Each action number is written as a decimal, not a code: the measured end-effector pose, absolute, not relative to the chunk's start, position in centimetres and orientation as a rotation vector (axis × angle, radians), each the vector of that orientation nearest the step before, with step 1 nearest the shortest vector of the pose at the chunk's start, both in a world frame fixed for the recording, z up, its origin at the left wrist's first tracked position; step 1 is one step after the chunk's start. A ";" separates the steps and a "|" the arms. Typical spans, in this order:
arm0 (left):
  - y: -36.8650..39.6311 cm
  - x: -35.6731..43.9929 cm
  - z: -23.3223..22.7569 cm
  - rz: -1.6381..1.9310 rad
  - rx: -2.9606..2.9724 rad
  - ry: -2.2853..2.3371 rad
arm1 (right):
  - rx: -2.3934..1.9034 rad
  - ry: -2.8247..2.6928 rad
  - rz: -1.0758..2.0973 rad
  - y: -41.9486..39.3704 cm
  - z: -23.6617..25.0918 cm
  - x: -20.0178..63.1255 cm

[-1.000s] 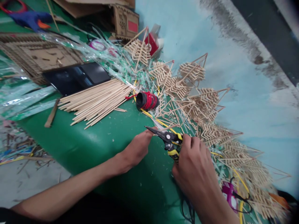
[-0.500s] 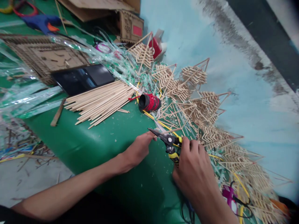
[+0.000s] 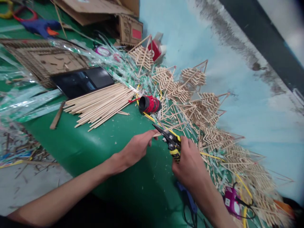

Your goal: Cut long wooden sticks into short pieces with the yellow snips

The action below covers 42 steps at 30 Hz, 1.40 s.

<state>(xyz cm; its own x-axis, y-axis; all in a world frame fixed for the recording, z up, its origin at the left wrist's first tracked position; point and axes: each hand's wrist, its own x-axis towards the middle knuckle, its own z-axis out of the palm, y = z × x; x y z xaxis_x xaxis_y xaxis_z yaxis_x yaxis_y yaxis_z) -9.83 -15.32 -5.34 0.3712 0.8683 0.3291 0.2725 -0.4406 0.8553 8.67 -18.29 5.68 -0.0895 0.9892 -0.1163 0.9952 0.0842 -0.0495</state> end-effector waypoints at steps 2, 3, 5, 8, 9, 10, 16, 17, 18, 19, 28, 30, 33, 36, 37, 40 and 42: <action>-15.3 -11.2 -4.0 1.019 1.986 0.988 | 2.200 2.315 -0.473 -18.4 5.3 8.6; -15.3 -11.8 -3.3 0.996 2.054 1.007 | 2.245 2.344 -0.620 -18.6 5.0 8.4; -15.1 -13.0 -1.9 0.908 2.261 1.092 | 2.299 2.401 -0.929 -18.8 4.4 7.9; -14.4 -13.9 0.3 0.640 2.549 1.239 | 2.324 2.400 -1.284 -18.9 2.8 7.1; -14.1 -13.9 1.0 0.505 2.609 1.273 | 2.338 2.385 -1.327 -18.9 2.2 7.0; -13.8 -13.8 1.7 0.362 2.650 1.300 | 2.354 2.368 -1.354 -18.8 1.7 7.0; -12.6 -12.3 5.0 -0.120 2.697 1.345 | 2.459 2.280 -1.447 -18.8 0.3 7.6; -12.5 -12.1 5.3 -0.143 2.704 1.349 | 2.486 2.264 -1.450 -18.9 0.4 7.7; -12.5 -11.9 5.6 -0.161 2.711 1.349 | 2.518 2.249 -1.446 -19.0 0.5 7.7; -12.4 -11.7 5.9 -0.174 2.720 1.345 | 2.555 2.236 -1.433 -19.1 0.6 7.7; -11.2 -10.8 7.0 -0.204 2.817 1.234 | 2.774 2.127 -1.435 -20.0 0.6 7.3; -10.9 -10.5 7.1 -0.179 2.857 1.208 | 2.824 2.062 -1.526 -20.1 -0.3 7.5; -10.4 -9.7 7.4 -0.140 2.916 1.158 | 2.889 1.966 -1.704 -20.1 -1.5 7.7; -10.0 -8.8 8.0 -0.115 2.972 1.075 | 2.950 1.903 -1.877 -20.3 -2.3 7.7; -9.9 -8.4 8.2 -0.110 2.992 1.043 | 2.969 1.881 -1.938 -20.3 -2.5 7.8; -9.6 -7.2 8.9 -0.089 3.052 0.955 | 3.017 1.787 -2.133 -20.4 -2.9 8.1; -9.3 -6.0 9.4 -0.054 3.087 0.898 | 3.029 1.709 -2.287 -20.3 -3.2 8.5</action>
